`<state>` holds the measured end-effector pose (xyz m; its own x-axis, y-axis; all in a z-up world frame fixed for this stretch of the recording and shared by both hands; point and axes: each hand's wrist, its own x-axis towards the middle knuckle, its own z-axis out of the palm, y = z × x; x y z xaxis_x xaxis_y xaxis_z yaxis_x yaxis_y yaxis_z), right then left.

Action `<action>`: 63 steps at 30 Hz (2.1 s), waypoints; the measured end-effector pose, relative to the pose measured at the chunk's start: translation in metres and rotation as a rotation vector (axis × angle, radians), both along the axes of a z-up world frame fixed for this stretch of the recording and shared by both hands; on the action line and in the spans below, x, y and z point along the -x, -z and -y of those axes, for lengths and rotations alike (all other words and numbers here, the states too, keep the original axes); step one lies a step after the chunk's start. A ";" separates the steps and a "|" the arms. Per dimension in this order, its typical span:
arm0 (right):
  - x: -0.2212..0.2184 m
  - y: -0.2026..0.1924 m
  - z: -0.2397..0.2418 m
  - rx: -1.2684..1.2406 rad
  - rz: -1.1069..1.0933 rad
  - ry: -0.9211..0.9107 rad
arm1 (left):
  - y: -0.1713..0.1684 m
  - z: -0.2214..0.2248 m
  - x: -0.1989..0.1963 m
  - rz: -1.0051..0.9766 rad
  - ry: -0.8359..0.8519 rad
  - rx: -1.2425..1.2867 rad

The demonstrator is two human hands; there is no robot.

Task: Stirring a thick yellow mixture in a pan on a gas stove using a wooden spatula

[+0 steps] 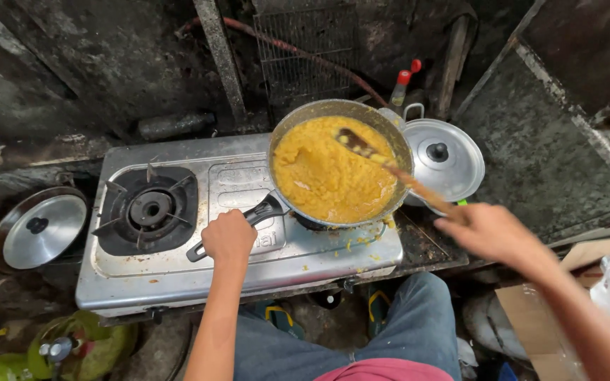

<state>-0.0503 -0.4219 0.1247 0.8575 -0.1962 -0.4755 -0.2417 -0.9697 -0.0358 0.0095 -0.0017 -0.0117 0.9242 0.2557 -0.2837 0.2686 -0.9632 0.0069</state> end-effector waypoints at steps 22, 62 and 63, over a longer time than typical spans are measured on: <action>-0.135 0.135 0.058 0.486 0.484 -0.432 | -0.018 0.000 0.008 0.129 0.043 0.062; -0.001 -0.014 0.077 1.000 0.629 -0.712 | -0.006 -0.001 0.003 0.020 0.041 -0.001; 0.000 -0.019 0.077 1.040 0.542 -0.607 | -0.007 -0.002 0.003 0.013 0.043 -0.004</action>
